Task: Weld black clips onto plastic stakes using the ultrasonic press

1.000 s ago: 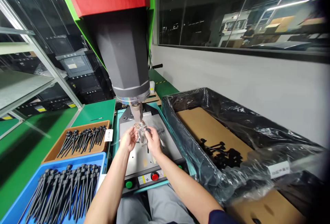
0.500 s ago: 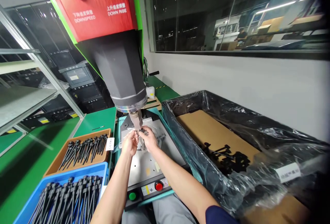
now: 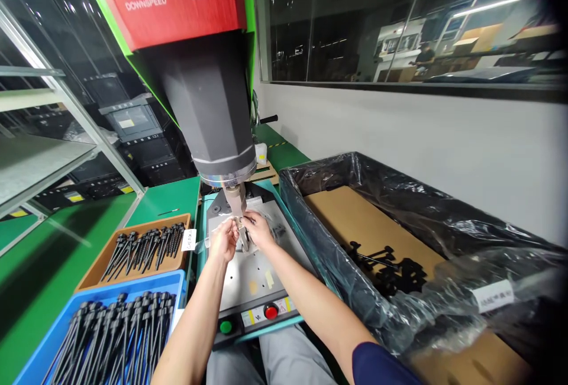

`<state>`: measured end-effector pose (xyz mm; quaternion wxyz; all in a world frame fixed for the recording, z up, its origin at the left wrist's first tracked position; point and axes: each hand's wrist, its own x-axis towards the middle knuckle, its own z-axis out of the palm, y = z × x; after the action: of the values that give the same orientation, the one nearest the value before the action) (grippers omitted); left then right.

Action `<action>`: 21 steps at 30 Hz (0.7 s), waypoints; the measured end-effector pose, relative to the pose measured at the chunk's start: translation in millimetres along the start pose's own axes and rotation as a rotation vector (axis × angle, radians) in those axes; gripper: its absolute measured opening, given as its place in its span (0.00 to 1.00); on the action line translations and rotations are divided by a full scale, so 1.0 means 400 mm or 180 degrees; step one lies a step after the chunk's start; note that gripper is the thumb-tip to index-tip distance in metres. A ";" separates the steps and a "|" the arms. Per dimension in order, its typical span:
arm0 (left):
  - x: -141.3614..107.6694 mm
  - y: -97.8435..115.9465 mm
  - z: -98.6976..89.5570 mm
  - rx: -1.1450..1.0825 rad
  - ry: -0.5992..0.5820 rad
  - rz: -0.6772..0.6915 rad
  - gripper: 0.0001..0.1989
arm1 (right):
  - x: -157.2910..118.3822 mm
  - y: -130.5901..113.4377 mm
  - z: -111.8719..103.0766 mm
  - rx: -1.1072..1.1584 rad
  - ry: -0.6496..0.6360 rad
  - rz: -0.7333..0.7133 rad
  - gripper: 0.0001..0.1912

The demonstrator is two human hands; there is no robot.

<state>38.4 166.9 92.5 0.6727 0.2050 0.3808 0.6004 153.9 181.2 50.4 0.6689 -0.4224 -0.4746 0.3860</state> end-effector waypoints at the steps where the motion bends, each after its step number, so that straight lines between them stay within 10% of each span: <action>1: 0.000 -0.002 -0.002 0.0022 0.0002 0.0019 0.08 | -0.005 0.005 -0.001 0.0049 -0.0010 0.0056 0.14; 11: -0.008 -0.014 -0.011 0.0254 0.0041 0.0243 0.16 | -0.117 0.039 -0.081 0.0481 -0.0494 0.0691 0.48; 21: 0.015 -0.015 -0.017 0.0435 0.0105 0.0309 0.22 | -0.059 -0.009 -0.074 0.1394 0.0560 0.1300 0.26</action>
<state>37.3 170.3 82.2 0.6209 0.2588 0.4215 0.6082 177.0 152.2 40.7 0.6911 -0.3866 -0.2257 0.5674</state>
